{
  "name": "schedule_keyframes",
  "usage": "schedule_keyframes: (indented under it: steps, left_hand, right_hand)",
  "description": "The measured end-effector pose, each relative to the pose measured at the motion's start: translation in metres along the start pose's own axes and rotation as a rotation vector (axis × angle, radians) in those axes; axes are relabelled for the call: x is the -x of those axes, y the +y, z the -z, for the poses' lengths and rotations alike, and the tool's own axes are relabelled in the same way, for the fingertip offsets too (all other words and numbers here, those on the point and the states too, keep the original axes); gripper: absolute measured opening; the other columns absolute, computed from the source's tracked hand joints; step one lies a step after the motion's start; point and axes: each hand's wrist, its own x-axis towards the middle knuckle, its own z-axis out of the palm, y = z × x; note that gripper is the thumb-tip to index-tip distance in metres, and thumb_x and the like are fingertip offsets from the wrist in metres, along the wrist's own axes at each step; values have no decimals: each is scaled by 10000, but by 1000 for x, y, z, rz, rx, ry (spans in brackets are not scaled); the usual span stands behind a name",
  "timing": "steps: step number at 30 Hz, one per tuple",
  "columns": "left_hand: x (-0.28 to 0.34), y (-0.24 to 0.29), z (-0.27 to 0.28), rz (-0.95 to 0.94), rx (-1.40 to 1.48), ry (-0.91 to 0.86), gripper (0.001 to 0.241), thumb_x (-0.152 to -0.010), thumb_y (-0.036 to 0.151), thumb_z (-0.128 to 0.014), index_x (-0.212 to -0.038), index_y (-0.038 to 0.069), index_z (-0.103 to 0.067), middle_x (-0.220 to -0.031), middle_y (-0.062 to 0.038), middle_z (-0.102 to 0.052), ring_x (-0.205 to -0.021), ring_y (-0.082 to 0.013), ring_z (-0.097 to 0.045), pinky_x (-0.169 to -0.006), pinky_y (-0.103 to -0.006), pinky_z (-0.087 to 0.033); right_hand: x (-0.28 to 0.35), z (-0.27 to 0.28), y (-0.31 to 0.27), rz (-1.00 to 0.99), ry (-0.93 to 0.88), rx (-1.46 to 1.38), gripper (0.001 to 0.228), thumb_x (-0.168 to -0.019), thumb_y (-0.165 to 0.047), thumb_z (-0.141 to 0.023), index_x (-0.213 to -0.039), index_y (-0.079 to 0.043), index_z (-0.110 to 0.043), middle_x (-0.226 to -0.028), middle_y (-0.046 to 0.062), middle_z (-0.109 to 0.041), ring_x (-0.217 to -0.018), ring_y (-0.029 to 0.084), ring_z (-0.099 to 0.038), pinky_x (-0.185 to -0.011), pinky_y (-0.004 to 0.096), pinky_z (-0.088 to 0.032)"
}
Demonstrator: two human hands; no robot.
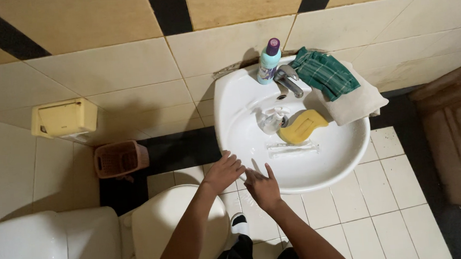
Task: The person wipes the closed toilet seat with a green cloth. They then wash their hands at the sink and dry them with the cloth. Finally, they open the toilet lid and pour a cleaning liquid from a bottle into the bowl.
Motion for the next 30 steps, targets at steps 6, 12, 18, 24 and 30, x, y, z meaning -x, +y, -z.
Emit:
schedule_keyframes:
  steps: [6,12,18,24,30]
  left_hand:
    - [-1,1,-1,11,37,-22,375,-949,224,-616,-1320,172,-611,-1290,-39,-635,-1344,-260,-503,-1225,-490,-232]
    - [0,4,14,47,82,-38,562,-896,356,-692,-1406,155,-568,-1365,-61,-605,-1385,-257,-462,-1239,-489,-204]
    - [-5,6,35,52,162,-22,779,-818,423,-753,-1491,131,-489,-1455,-93,-547,-1427,-266,-419,-1243,-487,-174]
    - [-26,6,90,75,311,-90,828,-818,434,-726,-1515,106,-422,-1486,-132,-503,-1429,-288,-397,-1234,-496,-169]
    - [-71,34,83,117,281,110,740,-813,335,-693,-1489,129,-476,-1498,-129,-505,-1409,-302,-428,-1211,-512,-219]
  right_hand:
    - [-2,1,0,-21,-17,11,519,-922,-252,-676,-1395,-78,-556,-1305,60,-691,-1221,176,-646,-1218,537,-225]
    - [-5,23,-10,-114,-136,-24,578,-926,-375,-654,-1419,-93,-546,-1284,77,-692,-1190,199,-649,-1246,523,-200]
    - [0,30,-3,-86,-50,-36,717,-895,-501,-635,-1434,-46,-508,-1324,123,-666,-1223,251,-639,-1238,540,-187]
    - [8,75,12,-101,73,-80,712,-907,-508,-651,-1454,-74,-509,-1345,135,-657,-1234,276,-618,-1216,544,-204]
    - [19,107,53,-202,123,0,666,-896,-440,-639,-1463,-121,-498,-1352,103,-658,-1247,228,-616,-1246,508,-207]
